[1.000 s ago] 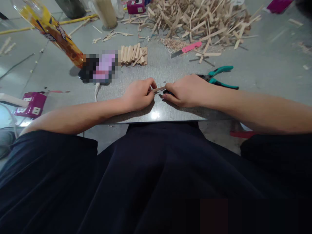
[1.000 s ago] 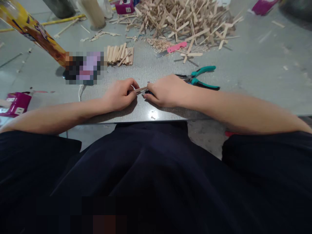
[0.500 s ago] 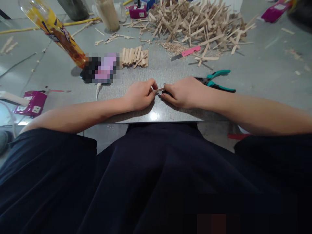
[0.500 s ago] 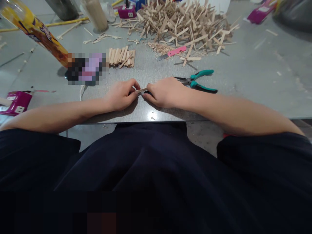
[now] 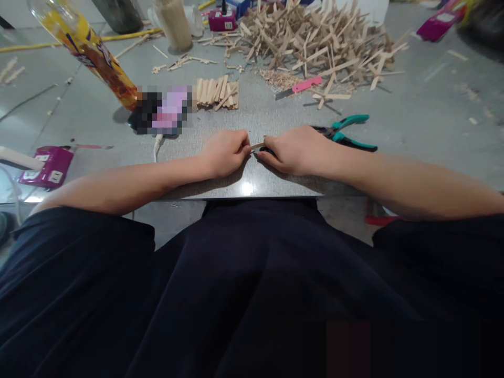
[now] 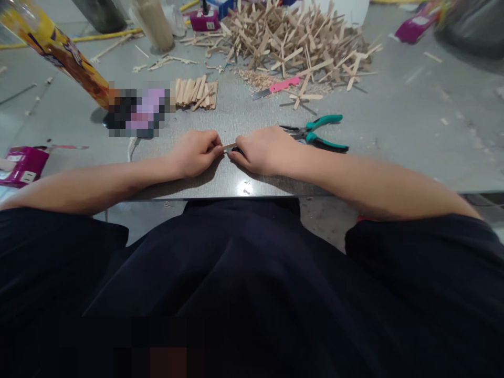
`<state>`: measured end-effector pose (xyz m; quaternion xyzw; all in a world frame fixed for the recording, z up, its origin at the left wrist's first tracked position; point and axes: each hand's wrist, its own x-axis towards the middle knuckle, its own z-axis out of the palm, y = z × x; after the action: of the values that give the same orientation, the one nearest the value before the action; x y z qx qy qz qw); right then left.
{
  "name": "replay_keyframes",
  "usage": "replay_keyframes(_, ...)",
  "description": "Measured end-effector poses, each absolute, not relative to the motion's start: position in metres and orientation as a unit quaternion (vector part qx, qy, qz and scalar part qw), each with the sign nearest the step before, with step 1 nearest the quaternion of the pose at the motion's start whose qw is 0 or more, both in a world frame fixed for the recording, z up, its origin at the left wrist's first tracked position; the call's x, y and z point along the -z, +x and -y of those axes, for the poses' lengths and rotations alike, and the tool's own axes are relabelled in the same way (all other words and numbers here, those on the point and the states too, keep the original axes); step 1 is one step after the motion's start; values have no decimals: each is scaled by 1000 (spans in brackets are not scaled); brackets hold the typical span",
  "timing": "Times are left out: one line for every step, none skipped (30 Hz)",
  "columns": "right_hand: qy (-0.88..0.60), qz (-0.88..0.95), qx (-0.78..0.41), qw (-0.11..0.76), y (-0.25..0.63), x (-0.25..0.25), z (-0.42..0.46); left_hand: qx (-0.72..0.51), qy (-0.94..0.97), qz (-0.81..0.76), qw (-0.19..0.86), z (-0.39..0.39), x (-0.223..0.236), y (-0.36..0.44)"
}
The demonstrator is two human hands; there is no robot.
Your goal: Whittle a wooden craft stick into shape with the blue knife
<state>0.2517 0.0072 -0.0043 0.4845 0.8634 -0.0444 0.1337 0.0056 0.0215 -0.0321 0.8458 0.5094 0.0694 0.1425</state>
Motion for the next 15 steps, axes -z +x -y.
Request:
replay_keyframes(485, -863, 45, 133, 252, 5, -7, -67, 846, -509, 142, -22, 32, 5)
replay_keyframes(486, -863, 46, 133, 251, 5, -7, -66, 847, -509, 143, -21, 31, 5)
replay_keyframes(488, -862, 46, 132, 251, 5, -7, -67, 847, -508, 143, -21, 31, 5)
replay_keyframes(491, -860, 49, 132, 250, 4, -7, -68, 847, -507, 144, -21, 31, 4)
replay_keyframes(494, -858, 52, 132, 249, 4, -6, -69, 846, -508, 146, -21, 31, 4)
replay_keyframes(497, -856, 57, 131, 248, 4, -5, -70, 846, -508, 147, -22, 31, 4)
replay_keyframes(501, -854, 61, 130, 247, 4, -5, -72, 846, -507, 148, -22, 31, 3)
replay_keyframes(504, -852, 64, 127, 246, 4, -4, -74, 846, -506, 151, -22, 32, 2)
replay_keyframes(506, -851, 66, 125, 245, 4, -4, -76, 846, -505, 153, -22, 32, 2)
replay_keyframes(507, -850, 67, 123, 244, 5, -3, -77, 847, -502, 155, -22, 32, 1)
replay_keyframes(509, -850, 68, 122, 244, 5, -3, -79, 847, -501, 157, -22, 32, 0)
replay_keyframes(510, -849, 70, 121, 243, 5, -3, -80, 847, -500, 159, -22, 32, -1)
replay_keyframes(510, -849, 72, 120, 243, 5, -3, -81, 847, -500, 159, -22, 32, -2)
replay_keyframes(511, -848, 74, 119, 243, 4, -4, -82, 846, -501, 159, -22, 32, -2)
replay_keyframes(511, -848, 76, 118, 243, 4, -4, -84, 845, -503, 159, -22, 32, -3)
